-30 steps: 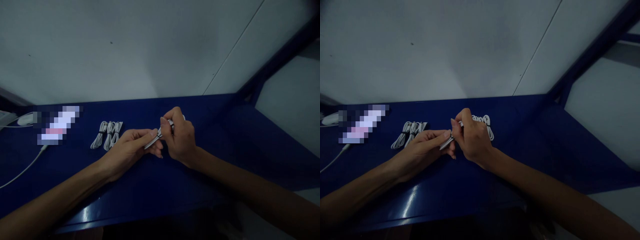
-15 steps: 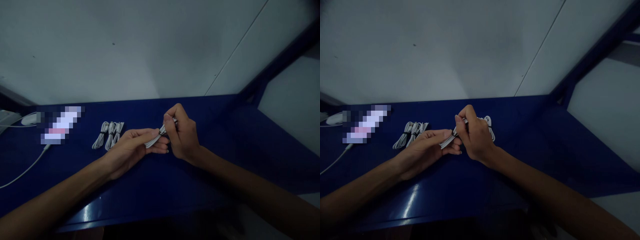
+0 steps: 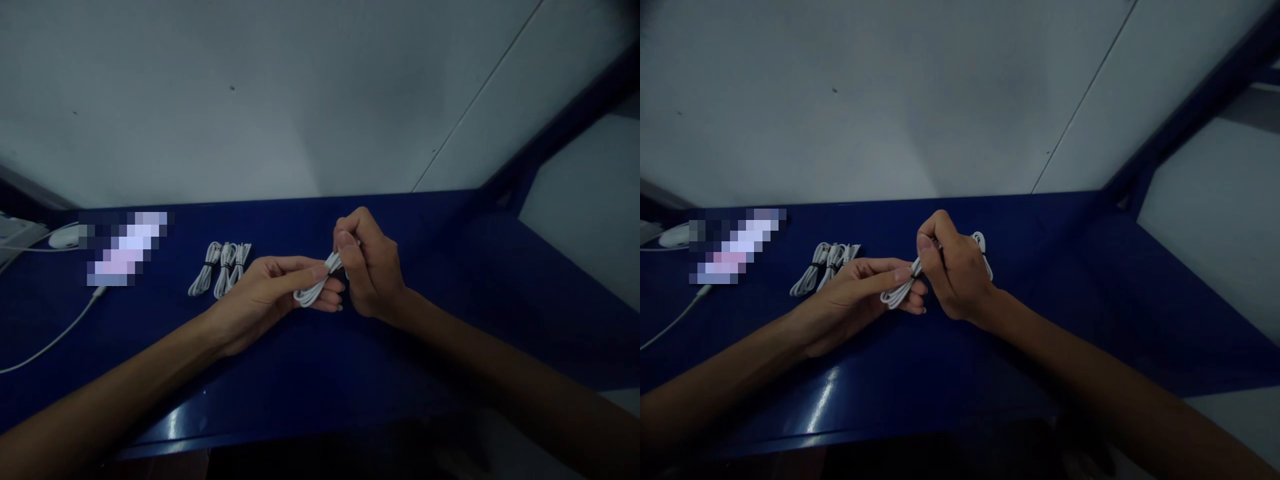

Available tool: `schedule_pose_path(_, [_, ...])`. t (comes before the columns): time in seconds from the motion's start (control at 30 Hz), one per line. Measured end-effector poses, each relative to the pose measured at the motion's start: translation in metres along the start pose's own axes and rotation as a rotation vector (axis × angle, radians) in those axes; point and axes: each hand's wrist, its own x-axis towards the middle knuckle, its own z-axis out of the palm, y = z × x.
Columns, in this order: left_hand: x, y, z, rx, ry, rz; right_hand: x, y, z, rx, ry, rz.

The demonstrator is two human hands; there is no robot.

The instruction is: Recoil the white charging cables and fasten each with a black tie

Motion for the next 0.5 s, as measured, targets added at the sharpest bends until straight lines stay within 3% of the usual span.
schedule_pose_path(0.13, [-0.002, 0.001, 0.004, 0.156, 0.053, 0.097, 0.000, 0.002, 0.002, -0.013, 0.012, -0.058])
schedule_pose_path(0.33, [-0.004, -0.001, 0.011, 0.384, 0.164, 0.305, -0.001, 0.002, 0.002, -0.023, -0.014, -0.027])
schedule_pose_path(0.5, [-0.003, -0.008, 0.011, 0.440, 0.338, 0.474, 0.001, -0.001, 0.001, -0.012, -0.017, 0.006])
